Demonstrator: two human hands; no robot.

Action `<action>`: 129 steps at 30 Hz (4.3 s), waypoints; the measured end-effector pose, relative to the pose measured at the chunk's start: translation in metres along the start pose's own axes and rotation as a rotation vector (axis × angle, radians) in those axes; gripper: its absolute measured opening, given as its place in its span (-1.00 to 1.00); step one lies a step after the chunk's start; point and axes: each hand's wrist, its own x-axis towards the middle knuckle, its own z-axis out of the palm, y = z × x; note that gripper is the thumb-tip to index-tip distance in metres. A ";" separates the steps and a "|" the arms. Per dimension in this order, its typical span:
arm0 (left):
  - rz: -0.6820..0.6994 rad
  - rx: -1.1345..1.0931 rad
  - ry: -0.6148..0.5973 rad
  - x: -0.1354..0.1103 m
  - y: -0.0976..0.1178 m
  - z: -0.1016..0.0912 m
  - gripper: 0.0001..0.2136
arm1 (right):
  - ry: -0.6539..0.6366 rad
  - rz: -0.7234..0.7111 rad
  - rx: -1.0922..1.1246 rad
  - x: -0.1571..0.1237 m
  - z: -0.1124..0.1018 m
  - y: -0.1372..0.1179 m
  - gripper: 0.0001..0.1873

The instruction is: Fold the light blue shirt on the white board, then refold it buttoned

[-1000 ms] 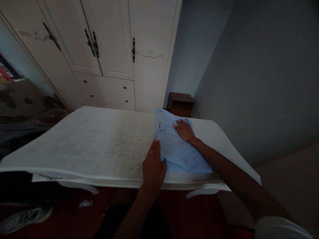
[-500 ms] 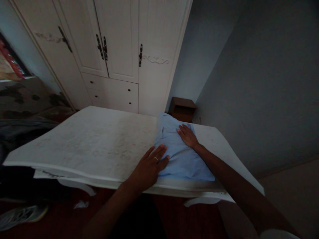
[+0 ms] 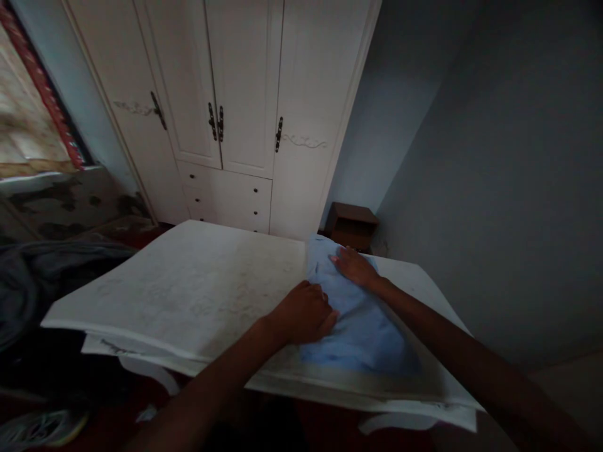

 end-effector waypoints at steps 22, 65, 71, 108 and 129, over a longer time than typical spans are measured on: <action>-0.192 0.011 -0.156 0.029 0.025 0.059 -0.40 | 0.116 0.039 0.044 0.059 0.057 -0.055 -0.18; 0.101 0.029 -0.028 0.007 0.028 0.058 -0.45 | -0.101 0.582 0.523 -0.215 -0.038 0.017 -0.47; 0.135 0.053 -0.056 0.002 0.019 0.057 -0.23 | -0.077 0.627 0.944 -0.230 -0.038 0.024 -0.41; 0.225 0.243 0.435 -0.086 0.012 0.035 -0.93 | 0.083 0.689 1.085 -0.269 -0.028 0.013 -0.15; -0.043 -0.017 0.083 0.022 0.018 0.026 -0.39 | 0.334 -0.006 0.695 -0.064 -0.053 -0.020 -0.67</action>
